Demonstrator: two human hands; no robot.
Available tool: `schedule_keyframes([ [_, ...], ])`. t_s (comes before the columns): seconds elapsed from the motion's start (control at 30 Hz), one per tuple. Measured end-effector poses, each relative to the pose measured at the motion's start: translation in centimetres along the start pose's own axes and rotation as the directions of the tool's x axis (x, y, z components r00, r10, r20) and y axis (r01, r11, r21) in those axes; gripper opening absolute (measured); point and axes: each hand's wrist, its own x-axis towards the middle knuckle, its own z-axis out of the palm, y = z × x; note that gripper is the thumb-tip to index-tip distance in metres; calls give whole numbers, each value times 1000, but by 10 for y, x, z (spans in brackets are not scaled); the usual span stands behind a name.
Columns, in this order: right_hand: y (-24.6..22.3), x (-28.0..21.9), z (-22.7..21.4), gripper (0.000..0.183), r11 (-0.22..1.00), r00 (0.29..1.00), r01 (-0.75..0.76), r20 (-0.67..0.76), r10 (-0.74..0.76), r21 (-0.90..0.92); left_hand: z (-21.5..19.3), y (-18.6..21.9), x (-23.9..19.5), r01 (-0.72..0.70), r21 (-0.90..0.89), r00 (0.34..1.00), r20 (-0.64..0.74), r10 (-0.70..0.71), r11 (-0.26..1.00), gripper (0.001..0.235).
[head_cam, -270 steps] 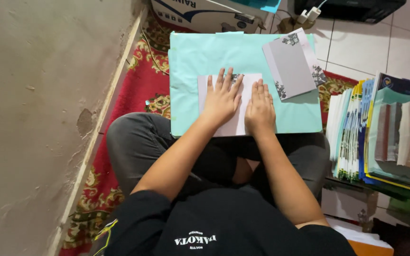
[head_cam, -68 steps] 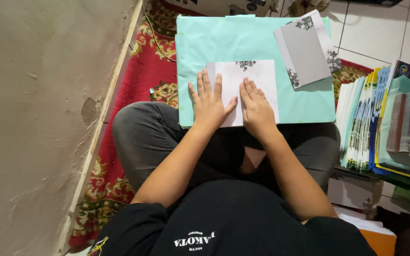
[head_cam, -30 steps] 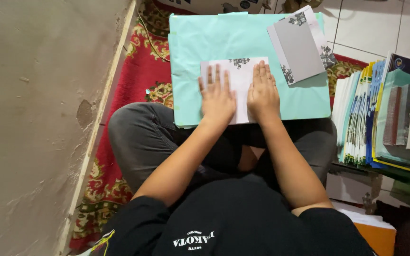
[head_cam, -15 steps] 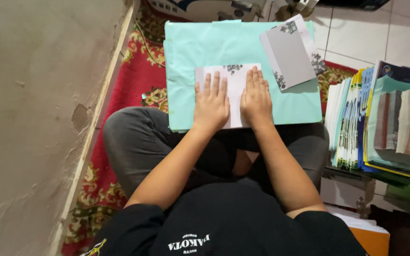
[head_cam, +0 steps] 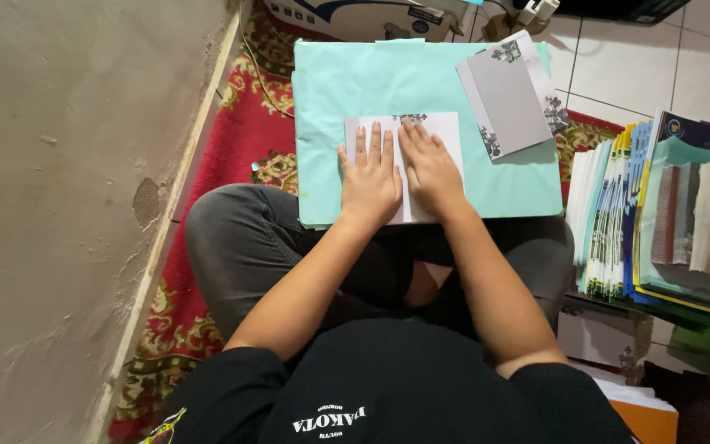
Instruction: The person sorts and inspects printed invitation cards while sitting on the floor.
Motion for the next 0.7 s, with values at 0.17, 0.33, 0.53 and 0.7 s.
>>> schedule_keyframes([
  [0.17,1,5,0,67,1000,1000,8,-21,-8,-12,-1,0,0,10,7,1000,-4,-10,1000,63],
  [0.33,-34,-44,-18,69,1000,1000,-27,11,27,-3,5,-1,1,13,-19,1000,19,-13,1000,65],
  [0.53,-22,-18,-11,68,998,998,-44,48,46,-34,6,-1,2,16,-18,999,47,-15,1000,65],
  [0.7,-4,31,-12,58,967,964,-254,91,251,23,-11,2,3,51,-48,988,149,-44,998,64],
])
